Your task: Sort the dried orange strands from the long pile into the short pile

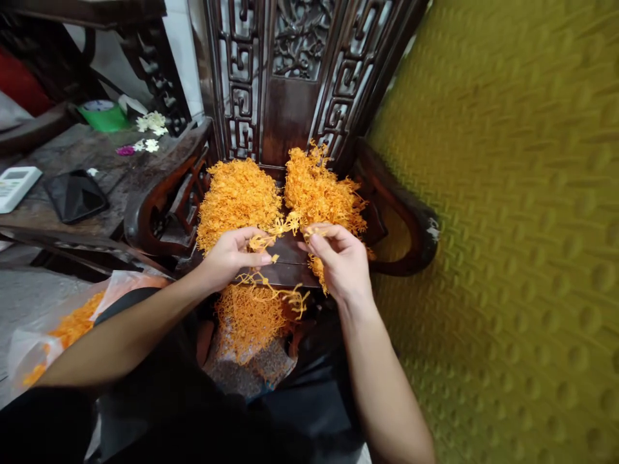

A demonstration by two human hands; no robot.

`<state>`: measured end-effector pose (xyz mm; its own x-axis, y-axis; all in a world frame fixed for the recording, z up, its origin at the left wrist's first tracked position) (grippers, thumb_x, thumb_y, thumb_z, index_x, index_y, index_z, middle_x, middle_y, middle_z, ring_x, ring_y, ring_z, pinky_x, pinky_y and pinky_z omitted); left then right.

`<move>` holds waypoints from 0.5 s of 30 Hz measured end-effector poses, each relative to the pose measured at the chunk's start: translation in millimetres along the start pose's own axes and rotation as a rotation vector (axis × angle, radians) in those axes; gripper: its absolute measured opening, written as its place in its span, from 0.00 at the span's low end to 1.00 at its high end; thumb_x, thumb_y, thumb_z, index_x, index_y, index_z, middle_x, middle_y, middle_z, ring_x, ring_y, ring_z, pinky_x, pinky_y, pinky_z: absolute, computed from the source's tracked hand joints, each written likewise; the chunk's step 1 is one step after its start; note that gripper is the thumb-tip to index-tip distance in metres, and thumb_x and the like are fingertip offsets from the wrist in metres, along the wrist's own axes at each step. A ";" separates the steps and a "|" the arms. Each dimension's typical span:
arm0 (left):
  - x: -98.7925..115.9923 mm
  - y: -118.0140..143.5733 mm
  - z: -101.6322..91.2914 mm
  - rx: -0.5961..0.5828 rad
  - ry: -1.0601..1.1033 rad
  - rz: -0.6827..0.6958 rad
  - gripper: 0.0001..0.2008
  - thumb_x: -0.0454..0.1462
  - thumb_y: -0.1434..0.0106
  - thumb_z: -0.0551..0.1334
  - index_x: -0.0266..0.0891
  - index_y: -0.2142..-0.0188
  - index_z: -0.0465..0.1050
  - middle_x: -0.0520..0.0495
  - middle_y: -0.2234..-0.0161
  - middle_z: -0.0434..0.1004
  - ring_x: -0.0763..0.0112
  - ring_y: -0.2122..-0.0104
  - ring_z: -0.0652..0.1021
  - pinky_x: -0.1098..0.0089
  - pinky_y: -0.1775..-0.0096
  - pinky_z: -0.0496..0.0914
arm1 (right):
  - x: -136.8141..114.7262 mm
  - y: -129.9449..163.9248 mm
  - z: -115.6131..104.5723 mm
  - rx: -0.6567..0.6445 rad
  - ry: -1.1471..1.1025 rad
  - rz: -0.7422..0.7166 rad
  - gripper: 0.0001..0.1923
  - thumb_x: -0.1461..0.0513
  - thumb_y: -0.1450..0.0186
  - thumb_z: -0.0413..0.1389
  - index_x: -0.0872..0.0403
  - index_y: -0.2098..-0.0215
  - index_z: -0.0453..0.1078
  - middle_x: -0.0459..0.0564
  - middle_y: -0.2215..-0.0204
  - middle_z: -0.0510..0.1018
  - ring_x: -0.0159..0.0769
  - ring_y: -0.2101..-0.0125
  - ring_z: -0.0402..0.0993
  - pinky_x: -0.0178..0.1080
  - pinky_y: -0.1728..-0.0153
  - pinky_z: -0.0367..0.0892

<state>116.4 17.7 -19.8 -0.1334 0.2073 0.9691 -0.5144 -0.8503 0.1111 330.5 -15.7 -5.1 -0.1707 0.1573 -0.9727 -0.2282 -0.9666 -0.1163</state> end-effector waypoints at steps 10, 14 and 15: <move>-9.4 0.1 10.0 -0.037 -0.231 0.044 0.14 0.38 0.46 0.71 0.38 0.60 0.76 0.47 0.62 0.81 0.68 0.65 0.78 0.64 0.59 0.73 | 6.8 4.9 20.1 0.074 0.072 0.010 0.19 0.50 0.43 0.71 0.51 0.69 0.69 0.50 0.56 0.82 0.32 0.69 0.76 0.37 0.75 0.78; -13.0 0.0 16.1 -0.043 -0.321 0.029 0.12 0.38 0.46 0.70 0.38 0.62 0.77 0.47 0.63 0.81 0.68 0.64 0.78 0.63 0.58 0.72 | 8.6 1.2 13.2 0.163 0.293 -0.134 0.14 0.53 0.42 0.70 0.52 0.69 0.74 0.45 0.71 0.78 0.31 0.78 0.72 0.37 0.78 0.72; -13.1 -0.1 17.9 -0.049 -0.319 0.011 0.11 0.39 0.46 0.70 0.38 0.64 0.76 0.48 0.66 0.80 0.69 0.67 0.77 0.65 0.61 0.72 | 6.5 0.8 11.8 0.163 0.341 -0.167 0.13 0.55 0.42 0.70 0.52 0.71 0.74 0.45 0.73 0.77 0.32 0.78 0.72 0.37 0.78 0.71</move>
<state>133.3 6.4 -28.6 0.1289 0.0294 0.9912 -0.5556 -0.8258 0.0967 317.9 -13.1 -9.1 0.2029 0.2071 -0.9571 -0.3793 -0.8845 -0.2718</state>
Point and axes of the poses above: each hand's wrist, its own y-axis away from the middle knuckle, its own z-axis out of the palm, x = y × z, the point moved 3 cm from there along -y, towards the middle knuckle
